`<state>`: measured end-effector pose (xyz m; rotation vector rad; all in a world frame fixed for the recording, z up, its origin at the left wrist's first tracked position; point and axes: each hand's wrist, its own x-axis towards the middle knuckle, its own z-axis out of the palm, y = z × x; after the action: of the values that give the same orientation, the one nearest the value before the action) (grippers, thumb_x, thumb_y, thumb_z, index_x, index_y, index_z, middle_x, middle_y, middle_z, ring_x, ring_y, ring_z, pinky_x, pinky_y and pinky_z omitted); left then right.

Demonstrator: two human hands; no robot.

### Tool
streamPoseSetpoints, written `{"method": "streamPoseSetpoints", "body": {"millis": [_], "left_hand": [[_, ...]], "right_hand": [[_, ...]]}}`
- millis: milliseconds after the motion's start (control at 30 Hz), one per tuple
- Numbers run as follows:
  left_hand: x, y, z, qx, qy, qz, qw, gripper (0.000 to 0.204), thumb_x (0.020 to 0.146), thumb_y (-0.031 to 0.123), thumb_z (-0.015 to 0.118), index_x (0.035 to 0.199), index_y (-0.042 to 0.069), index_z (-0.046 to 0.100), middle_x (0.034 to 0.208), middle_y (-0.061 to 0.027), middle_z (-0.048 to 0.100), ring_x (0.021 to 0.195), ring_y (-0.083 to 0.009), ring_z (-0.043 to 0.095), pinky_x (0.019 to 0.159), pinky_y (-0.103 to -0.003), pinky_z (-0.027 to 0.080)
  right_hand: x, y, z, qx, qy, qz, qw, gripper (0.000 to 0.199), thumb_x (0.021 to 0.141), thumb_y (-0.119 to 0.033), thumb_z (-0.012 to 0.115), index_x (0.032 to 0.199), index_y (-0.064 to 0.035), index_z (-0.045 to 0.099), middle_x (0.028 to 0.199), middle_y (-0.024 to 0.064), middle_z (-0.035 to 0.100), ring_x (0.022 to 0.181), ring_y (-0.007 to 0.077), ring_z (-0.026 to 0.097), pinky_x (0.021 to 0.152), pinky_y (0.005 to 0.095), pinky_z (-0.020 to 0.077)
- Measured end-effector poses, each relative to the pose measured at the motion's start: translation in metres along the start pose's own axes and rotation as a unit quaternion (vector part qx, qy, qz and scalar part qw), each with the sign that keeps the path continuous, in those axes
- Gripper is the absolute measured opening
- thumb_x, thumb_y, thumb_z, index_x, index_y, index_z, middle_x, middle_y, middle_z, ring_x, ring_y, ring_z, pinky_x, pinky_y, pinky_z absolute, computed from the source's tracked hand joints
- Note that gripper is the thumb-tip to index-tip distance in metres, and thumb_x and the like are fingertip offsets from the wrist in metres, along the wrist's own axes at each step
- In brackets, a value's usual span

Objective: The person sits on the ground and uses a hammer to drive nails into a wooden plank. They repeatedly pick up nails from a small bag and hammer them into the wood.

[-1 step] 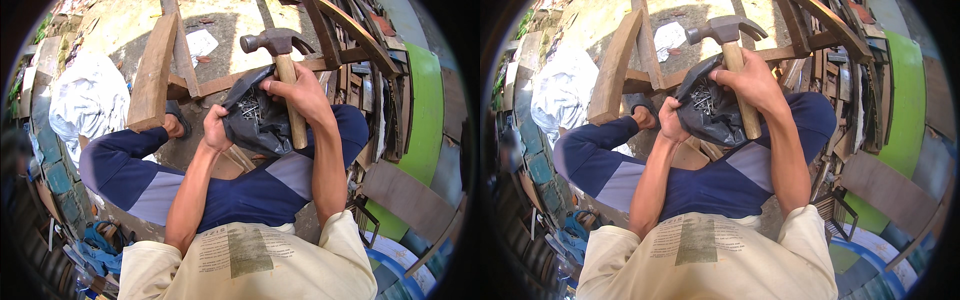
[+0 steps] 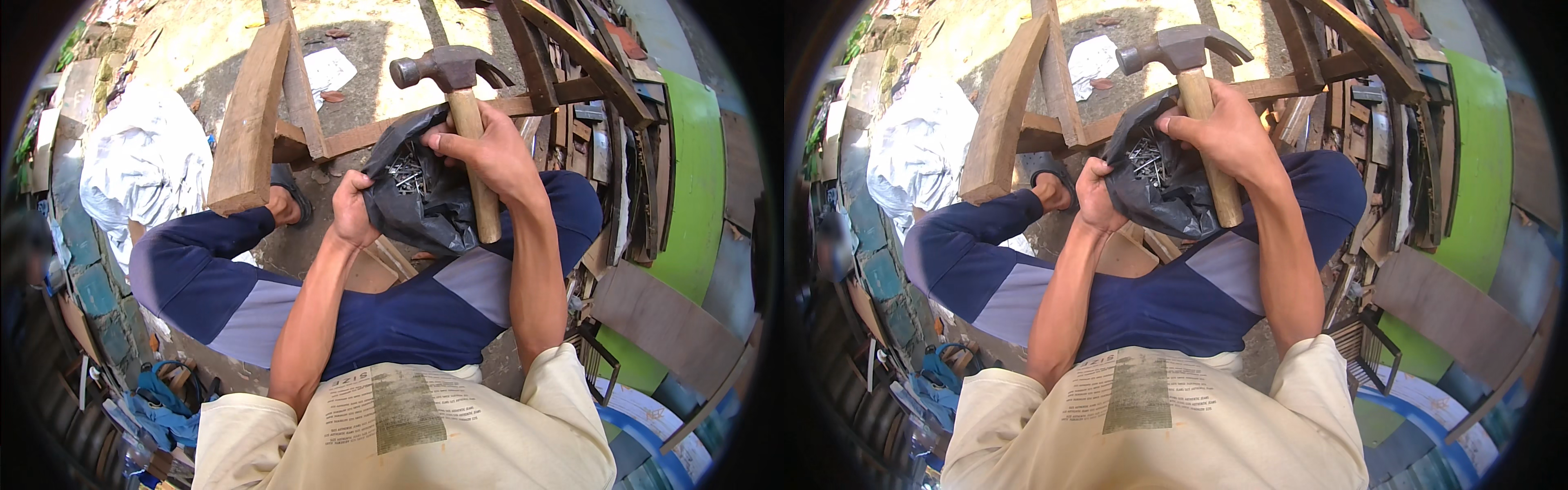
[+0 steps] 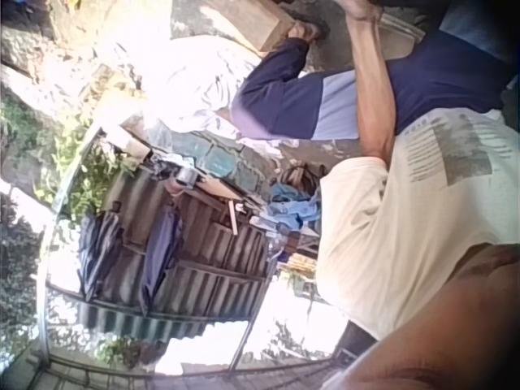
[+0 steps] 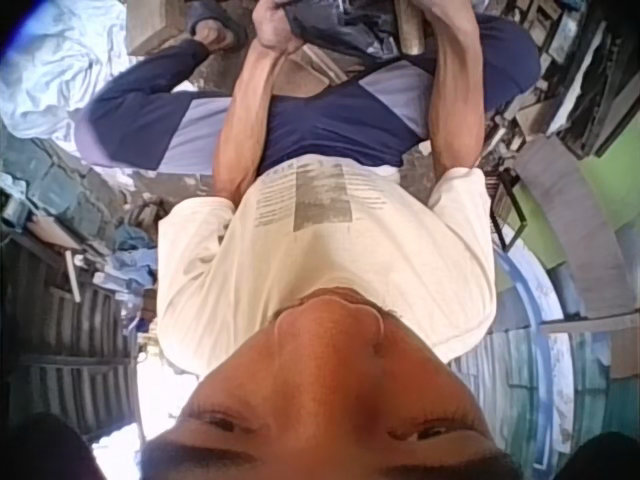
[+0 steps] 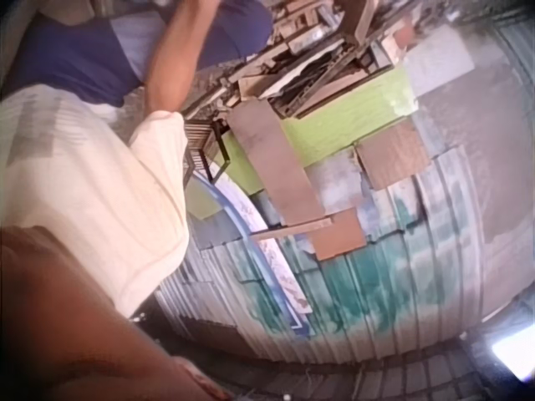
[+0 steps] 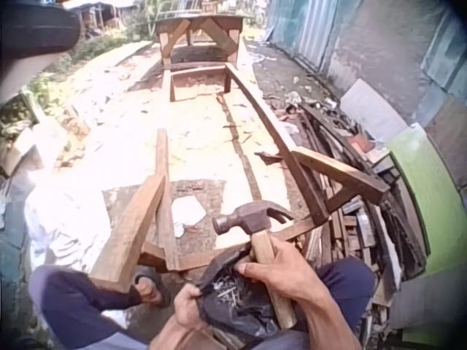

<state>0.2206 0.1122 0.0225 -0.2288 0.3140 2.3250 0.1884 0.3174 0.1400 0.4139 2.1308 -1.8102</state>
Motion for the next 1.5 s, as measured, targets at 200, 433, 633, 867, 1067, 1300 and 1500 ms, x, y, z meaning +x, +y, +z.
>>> {"method": "streamPoseSetpoints", "body": {"millis": [200, 433, 633, 867, 1067, 1300, 1500], "left_hand": [[0.008, 0.008, 0.001, 0.012, 0.007, -0.012, 1.000, 0.060, 0.090, 0.031, 0.034, 0.134, -0.007, 0.049, 0.126, -0.0209, 0.064, 0.111, -0.0303, 0.066, 0.102, -0.043, 0.050], [0.008, 0.010, 0.001, 0.064, 0.064, -0.016, 0.996, 0.056, 0.092, 0.031, 0.032, 0.129, -0.007, 0.052, 0.121, -0.0201, 0.066, 0.104, -0.0293, 0.069, 0.096, -0.043, 0.054], [0.010, 0.011, -0.010, 0.047, 0.066, -0.014, 0.997, 0.056, 0.091, 0.031, 0.032, 0.127, -0.006, 0.053, 0.120, -0.0204, 0.066, 0.105, -0.0299, 0.067, 0.098, -0.044, 0.052], [0.012, 0.016, -0.030, 0.067, 0.079, -0.024, 0.994, 0.056, 0.090, 0.032, 0.033, 0.127, -0.005, 0.054, 0.121, -0.0201, 0.066, 0.106, -0.0315, 0.066, 0.098, -0.045, 0.051], [0.012, 0.015, -0.028, 0.043, 0.078, -0.021, 0.996, 0.057, 0.090, 0.032, 0.034, 0.128, -0.005, 0.054, 0.123, -0.0199, 0.066, 0.106, -0.0322, 0.066, 0.099, -0.046, 0.051], [0.012, 0.021, -0.042, 0.058, 0.090, -0.053, 0.993, 0.055, 0.090, 0.031, 0.035, 0.127, -0.003, 0.056, 0.122, -0.0193, 0.066, 0.106, -0.0307, 0.067, 0.099, -0.045, 0.052], [0.022, 0.029, -0.087, 0.176, 0.223, -0.157, 0.946, 0.038, 0.085, 0.031, 0.049, 0.099, 0.000, 0.065, 0.093, -0.0124, 0.073, 0.075, -0.0249, 0.070, 0.077, -0.040, 0.059]], "right_hand": [[0.012, 0.007, 0.009, -0.043, -0.020, -0.050, 0.998, 0.037, 0.079, -0.006, 0.077, 0.111, 0.0034, 0.061, 0.097, 0.0101, 0.074, 0.086, 0.0139, 0.068, 0.077, 0.0292, 0.0543], [0.019, 0.017, 0.021, -0.136, 0.054, -0.033, 0.989, 0.036, 0.078, -0.013, 0.078, 0.106, 0.0044, 0.063, 0.094, 0.0144, 0.074, 0.087, 0.0198, 0.071, 0.078, 0.0346, 0.0553], [0.009, -0.006, 0.005, 0.107, 0.026, -0.030, 0.993, 0.022, 0.089, -0.007, 0.070, 0.102, 0.0017, 0.054, 0.101, 0.0233, 0.071, 0.086, 0.0226, 0.072, 0.075, 0.0308, 0.0602], [0.006, 0.000, -0.008, 0.165, 0.007, -0.046, 0.985, 0.020, 0.087, 0.002, 0.061, 0.104, 0.0021, 0.051, 0.107, 0.0293, 0.068, 0.089, 0.0268, 0.073, 0.076, 0.0314, 0.0615], [-0.001, -0.009, -0.004, 0.168, 0.015, -0.025, 0.985, 0.018, 0.085, 0.004, 0.059, 0.100, 0.0067, 0.050, 0.111, 0.0308, 0.067, 0.094, 0.0275, 0.072, 0.081, 0.0306, 0.0618], [0.003, 0.000, -0.006, 0.165, 0.042, -0.022, 0.985, 0.019, 0.087, 0.002, 0.062, 0.103, 0.0052, 0.052, 0.108, 0.0261, 0.068, 0.094, 0.0275, 0.073, 0.081, 0.0292, 0.0622], [0.002, -0.001, -0.012, 0.156, 0.083, -0.023, 0.984, 0.019, 0.087, 0.002, 0.064, 0.100, 0.0043, 0.052, 0.104, 0.0240, 0.069, 0.088, 0.0244, 0.073, 0.079, 0.0285, 0.0625]]}}
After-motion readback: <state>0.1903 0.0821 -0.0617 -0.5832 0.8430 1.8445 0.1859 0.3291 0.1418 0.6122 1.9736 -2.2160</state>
